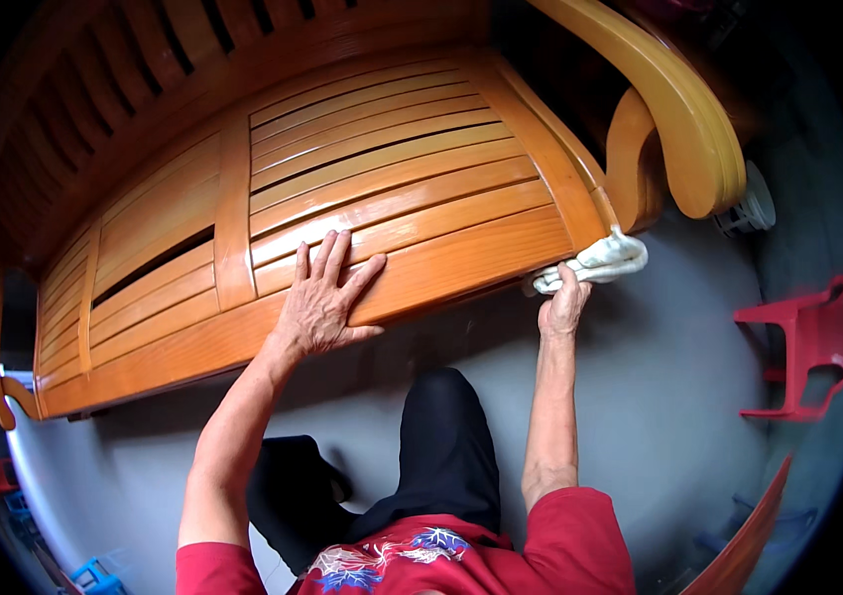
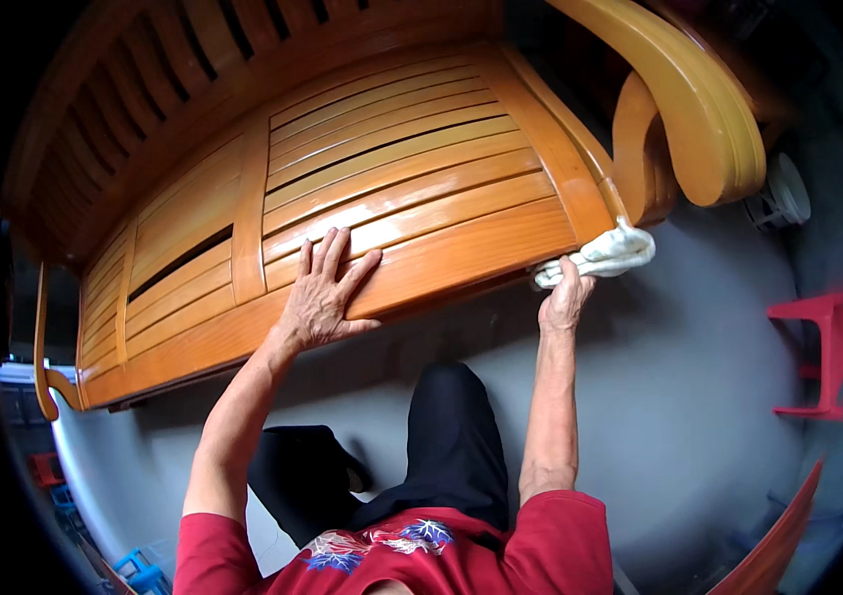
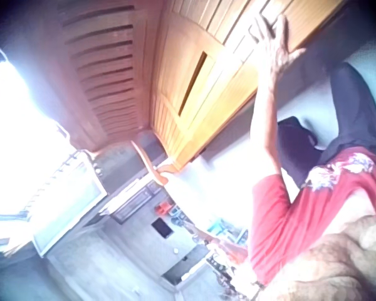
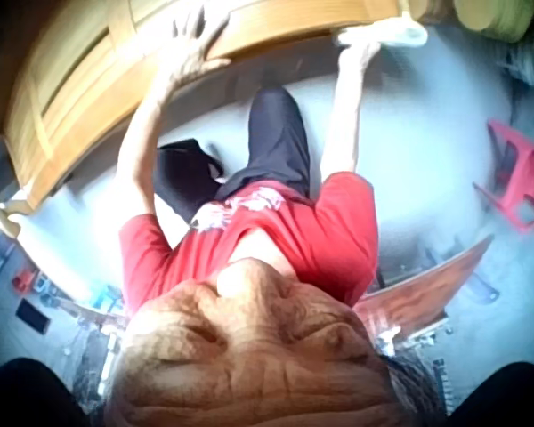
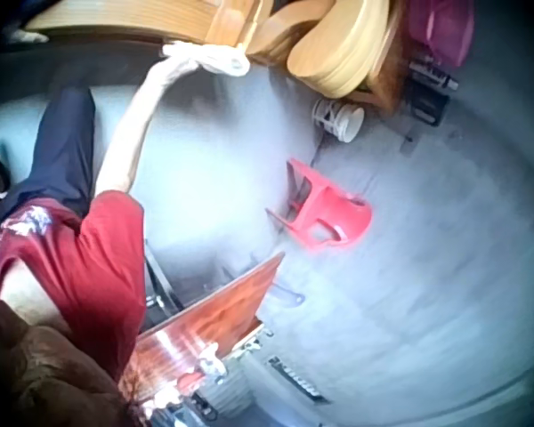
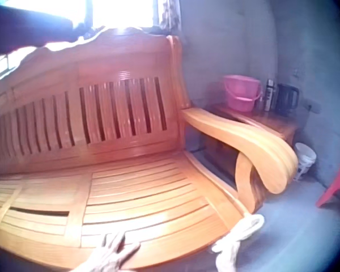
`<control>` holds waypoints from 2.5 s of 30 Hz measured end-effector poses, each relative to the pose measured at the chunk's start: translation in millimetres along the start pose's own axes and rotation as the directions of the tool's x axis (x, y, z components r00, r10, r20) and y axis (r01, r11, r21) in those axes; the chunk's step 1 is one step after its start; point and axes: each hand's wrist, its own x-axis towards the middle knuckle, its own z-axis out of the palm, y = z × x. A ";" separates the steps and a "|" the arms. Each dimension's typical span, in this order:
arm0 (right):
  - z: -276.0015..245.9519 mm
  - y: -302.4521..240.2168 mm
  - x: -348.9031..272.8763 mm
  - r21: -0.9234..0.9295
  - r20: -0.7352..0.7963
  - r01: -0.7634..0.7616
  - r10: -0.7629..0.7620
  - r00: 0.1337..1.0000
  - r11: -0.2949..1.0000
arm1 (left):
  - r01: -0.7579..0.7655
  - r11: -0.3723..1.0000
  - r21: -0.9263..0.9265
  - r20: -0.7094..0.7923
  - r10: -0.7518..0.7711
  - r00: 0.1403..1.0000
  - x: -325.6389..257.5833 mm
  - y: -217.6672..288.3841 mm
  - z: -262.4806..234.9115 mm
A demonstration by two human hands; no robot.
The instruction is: The person wipes a window frame and then thoroughly cleans a wooden bench using a white cloth. They wipe the backrest, seat, and armrests of the bench in a systematic manner.
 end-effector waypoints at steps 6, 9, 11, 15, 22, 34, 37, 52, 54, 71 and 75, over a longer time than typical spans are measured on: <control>66.3 56.8 -100.5 -0.037 0.010 -0.226 0.227 0.974 0.973 | -0.017 0.999 0.050 -0.026 0.018 0.999 0.1 -1.0 6.5; 108.8 55.9 -166.8 -0.134 0.083 -0.390 0.402 0.912 0.911 | 0.019 0.999 0.034 -0.035 -0.018 0.999 -4.2 -0.1 8.2; 127.8 72.9 -204.0 -0.220 0.165 -0.485 0.523 0.836 0.846 | 0.029 0.999 0.033 -0.053 -0.027 0.998 -4.9 1.7 8.1; 154.7 100.3 -257.9 -0.049 0.406 -0.489 0.464 0.787 0.871 | 0.155 0.986 -0.060 -0.145 -0.162 0.976 -15.2 9.6 24.0; 112.8 115.0 -239.6 -0.086 0.330 -0.802 0.776 0.538 0.592 | 0.023 0.893 -0.450 -0.175 -0.114 0.978 -73.3 67.2 -4.7; 82.0 132.0 -182.0 -0.038 0.116 -0.551 0.551 0.826 0.834 | 0.051 0.696 -0.716 -0.186 -0.261 0.947 -124.7 64.5 -11.8; 98.4 124.9 -246.2 -0.073 0.147 -0.645 0.648 0.747 0.761 | 0.044 0.750 -0.659 -0.288 -0.307 0.907 -130.3 65.1 -5.7; 268.4 173.6 -404.5 -0.183 0.500 -0.981 0.865 -0.039 0.062 | 0.169 0.710 -0.683 -0.357 -0.527 0.771 -143.3 40.0 -28.0; 275.5 148.1 -401.3 -0.149 0.431 -0.988 0.902 -0.028 0.041 | 0.148 0.720 -0.678 -0.368 -0.506 0.780 -142.0 41.3 -23.1; 100.4 66.9 -136.4 -0.050 0.279 -0.880 0.853 0.442 0.472 | 0.347 0.603 -0.718 -0.152 -0.623 0.767 -138.6 44.4 -25.0; 60.8 41.5 -102.6 -0.235 0.267 -0.547 0.594 0.758 0.803 | 0.341 0.292 -0.894 0.025 -0.725 0.688 -143.2 46.0 -7.2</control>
